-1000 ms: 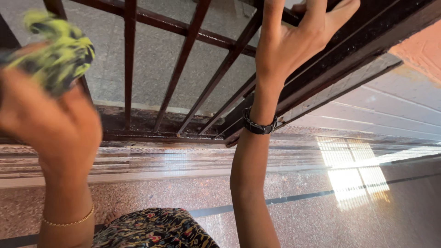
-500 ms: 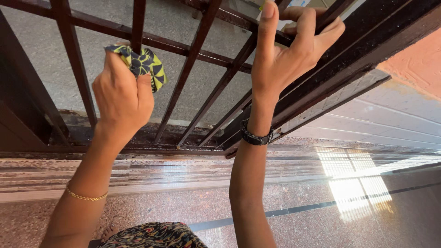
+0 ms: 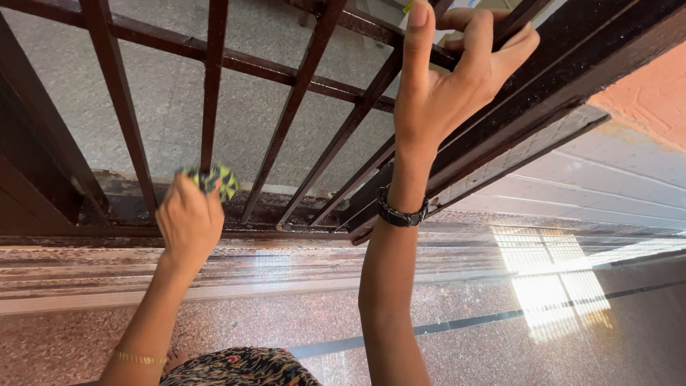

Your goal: The person wipes the horizontal and vertical bars of a brown metal window grille using a patterned cloth. They hold the grille with one hand while scrubbing the bars with the other, moving systematically along the lower section of the grille.

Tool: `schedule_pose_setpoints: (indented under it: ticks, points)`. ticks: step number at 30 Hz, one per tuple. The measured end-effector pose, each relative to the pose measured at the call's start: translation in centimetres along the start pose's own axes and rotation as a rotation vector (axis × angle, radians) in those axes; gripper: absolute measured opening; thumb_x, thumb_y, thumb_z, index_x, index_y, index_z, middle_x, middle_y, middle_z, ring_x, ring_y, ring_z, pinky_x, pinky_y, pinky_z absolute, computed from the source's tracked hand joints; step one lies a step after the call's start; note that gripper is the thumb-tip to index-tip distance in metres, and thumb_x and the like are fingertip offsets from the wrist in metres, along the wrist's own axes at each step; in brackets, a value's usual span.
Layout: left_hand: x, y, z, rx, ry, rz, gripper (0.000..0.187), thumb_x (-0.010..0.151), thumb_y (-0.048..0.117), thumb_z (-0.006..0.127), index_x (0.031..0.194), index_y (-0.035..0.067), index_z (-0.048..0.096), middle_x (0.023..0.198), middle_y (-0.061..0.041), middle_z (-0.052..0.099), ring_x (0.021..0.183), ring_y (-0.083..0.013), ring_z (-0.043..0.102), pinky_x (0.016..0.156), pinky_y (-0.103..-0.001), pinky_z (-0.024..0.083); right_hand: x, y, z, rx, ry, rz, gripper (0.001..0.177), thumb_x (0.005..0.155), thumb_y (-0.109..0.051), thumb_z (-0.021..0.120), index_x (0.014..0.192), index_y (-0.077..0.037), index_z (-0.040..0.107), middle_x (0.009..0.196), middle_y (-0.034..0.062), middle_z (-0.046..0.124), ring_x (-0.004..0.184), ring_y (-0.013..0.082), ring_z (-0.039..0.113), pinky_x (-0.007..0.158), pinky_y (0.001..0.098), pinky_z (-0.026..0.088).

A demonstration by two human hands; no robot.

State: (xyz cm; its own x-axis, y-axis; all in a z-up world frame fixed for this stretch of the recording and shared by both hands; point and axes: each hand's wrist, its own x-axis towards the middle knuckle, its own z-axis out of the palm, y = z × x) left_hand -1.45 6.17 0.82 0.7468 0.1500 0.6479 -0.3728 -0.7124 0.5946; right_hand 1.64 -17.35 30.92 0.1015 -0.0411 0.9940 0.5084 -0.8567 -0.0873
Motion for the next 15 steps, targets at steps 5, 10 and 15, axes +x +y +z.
schedule_pose_setpoints:
  ticks: [5, 10, 15]
  points:
    - [-3.6, -2.9, 0.3, 0.025, -0.178, -0.056, 0.026, 0.099, 0.014, 0.067, 0.101, -0.006, 0.05, 0.08, -0.019, 0.062, 0.066, -0.0358, 0.065, 0.056, -0.046, 0.051, -0.1, 0.1, 0.2, -0.011, 0.009, 0.001, 0.045, 0.106, -0.049, 0.071, 0.096, -0.005, 0.067, 0.107, 0.0057, 0.044, 0.086, 0.0105, 0.049, 0.07, 0.0249, 0.045]
    - [-4.6, -4.0, 1.0, -0.054, -0.206, -0.072, 0.031, 0.103, 0.021, 0.062, 0.108, -0.006, 0.048, 0.086, -0.02, 0.062, 0.072, -0.0354, 0.065, 0.06, -0.046, 0.052, 0.0, 0.1, 0.2, 0.011, 0.026, -0.004, 0.046, 0.104, -0.051, 0.07, 0.094, -0.007, 0.066, 0.111, 0.0075, 0.046, 0.09, 0.0104, 0.051, 0.067, 0.0251, 0.047]
    - [-0.2, -1.2, -1.0, -0.335, -0.352, -0.2, 0.037, 0.108, 0.038, 0.048, 0.109, 0.001, 0.046, 0.089, -0.012, 0.062, 0.073, -0.0275, 0.062, 0.059, -0.043, 0.053, -0.2, 0.3, 0.4, 0.004, 0.039, -0.016, 0.045, 0.104, -0.054, 0.068, 0.097, -0.009, 0.069, 0.106, 0.0051, 0.05, 0.096, 0.0123, 0.05, 0.068, 0.026, 0.046]
